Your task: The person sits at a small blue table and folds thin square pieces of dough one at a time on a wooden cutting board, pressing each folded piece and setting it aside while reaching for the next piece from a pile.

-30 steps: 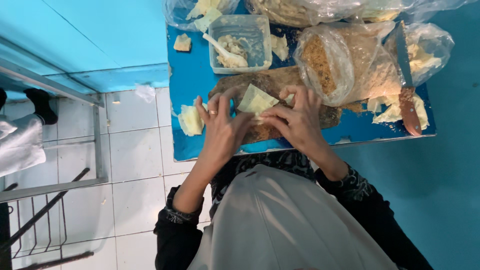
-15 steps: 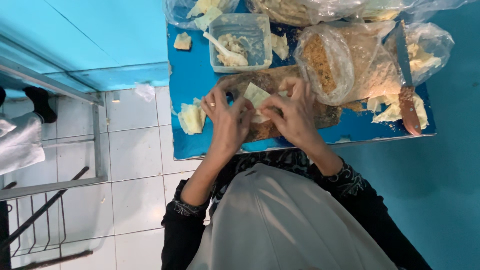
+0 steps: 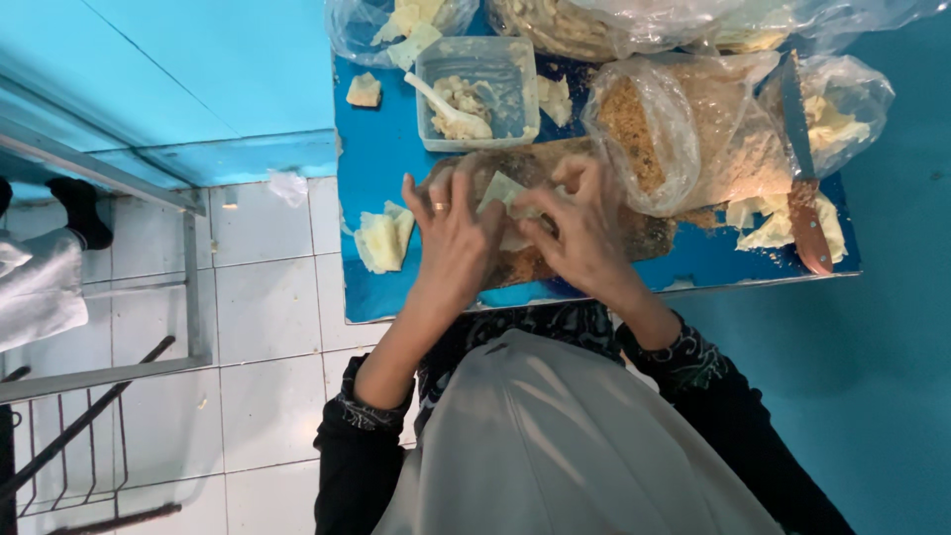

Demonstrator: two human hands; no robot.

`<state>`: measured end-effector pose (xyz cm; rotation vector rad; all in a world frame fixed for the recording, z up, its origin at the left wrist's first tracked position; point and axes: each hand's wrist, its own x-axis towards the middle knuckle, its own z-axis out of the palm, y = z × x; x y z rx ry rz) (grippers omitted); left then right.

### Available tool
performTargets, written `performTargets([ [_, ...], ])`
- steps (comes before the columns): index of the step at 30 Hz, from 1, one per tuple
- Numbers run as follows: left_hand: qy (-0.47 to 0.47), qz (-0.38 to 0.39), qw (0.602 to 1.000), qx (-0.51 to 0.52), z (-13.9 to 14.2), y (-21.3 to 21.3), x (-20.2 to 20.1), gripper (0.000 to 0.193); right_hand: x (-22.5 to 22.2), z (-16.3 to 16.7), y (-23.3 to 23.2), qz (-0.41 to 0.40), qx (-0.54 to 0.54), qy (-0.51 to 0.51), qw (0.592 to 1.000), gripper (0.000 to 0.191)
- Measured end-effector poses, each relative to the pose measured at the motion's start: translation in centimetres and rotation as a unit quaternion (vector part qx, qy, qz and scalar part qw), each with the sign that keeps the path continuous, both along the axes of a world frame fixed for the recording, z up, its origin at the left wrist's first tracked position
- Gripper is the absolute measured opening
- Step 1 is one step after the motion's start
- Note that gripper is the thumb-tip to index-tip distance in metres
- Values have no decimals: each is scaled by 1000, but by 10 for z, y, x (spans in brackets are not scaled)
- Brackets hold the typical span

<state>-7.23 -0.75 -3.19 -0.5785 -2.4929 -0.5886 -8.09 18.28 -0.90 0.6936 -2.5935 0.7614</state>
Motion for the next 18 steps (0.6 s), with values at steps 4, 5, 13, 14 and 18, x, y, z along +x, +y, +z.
performTargets([
  [4, -64, 36, 997, 28, 9, 3, -2, 18, -5, -1, -6, -9, 65, 17, 998, 14],
  [5, -60, 45, 996, 51, 11, 1, 0, 29, -8, -1, -7, -12, 77, 10, 997, 13],
  [13, -36, 127, 982, 139, 12, -16, 33, 38, -36, 9, -4, 3, 111, -11, 994, 18],
  [14, -36, 130, 982, 135, 10, -16, 37, 36, -36, 10, -1, -2, 109, -17, 994, 20],
  [18, -26, 137, 983, 121, -1, -16, 45, 28, -22, 11, 6, 13, 80, 24, 996, 16],
])
